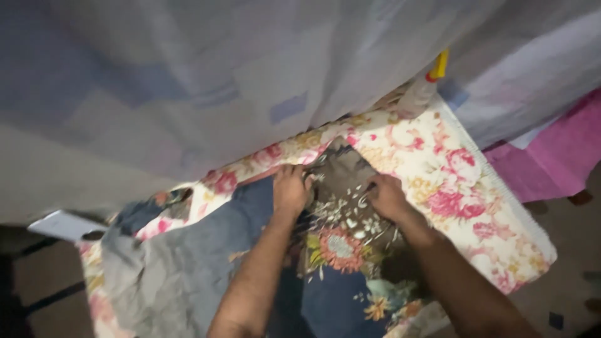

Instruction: Folding a white shirt and a patterned grey garment on a floral-covered surface.

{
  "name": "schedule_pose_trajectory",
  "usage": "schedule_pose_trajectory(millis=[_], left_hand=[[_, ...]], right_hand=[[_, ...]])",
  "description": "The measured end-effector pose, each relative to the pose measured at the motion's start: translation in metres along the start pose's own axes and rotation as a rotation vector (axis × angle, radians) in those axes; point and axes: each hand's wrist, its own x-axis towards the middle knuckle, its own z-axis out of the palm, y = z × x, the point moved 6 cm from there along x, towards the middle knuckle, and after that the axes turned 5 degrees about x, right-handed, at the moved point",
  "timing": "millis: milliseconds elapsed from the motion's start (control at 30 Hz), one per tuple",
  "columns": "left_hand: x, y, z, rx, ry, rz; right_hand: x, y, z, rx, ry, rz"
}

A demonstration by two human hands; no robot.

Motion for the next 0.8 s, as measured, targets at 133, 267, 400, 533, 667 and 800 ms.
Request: schedule_pose_trajectory(millis=[133, 267, 400, 533, 667, 800], left_hand=[[0.039, 0.018, 0.019, 0.041, -0.014, -0.128], [0.071, 0.024, 0.044, 0.083, -0.339, -0.351], [0.082, 0.03, 0.095, -0.248, -0.364, -0.183], [0.074, 0.08, 0.047, -0.475, -0.195, -0.031], [0.06, 0.084, 0.03, -0.657, -0.172, -0.059], [0.055, 0.082, 0.025, -0.725, -0.203, -0.132]], right_hand=[[0.004, -0.016, -0.02, -0.066, -0.021, 0.005], [0.013, -0.034, -0.039, -0.078, -0.135, 0.062], [0.037, 0.009, -0.028, 0.006, -0.174, 0.021], [0.067, -0.003, -0.051, 0.317, -0.104, -0.13], [0.085, -0.034, -0.063, 0.918, -0.291, -0.105], [0.087, -0.045, -0.055, 1.1, -0.478, -0.035]])
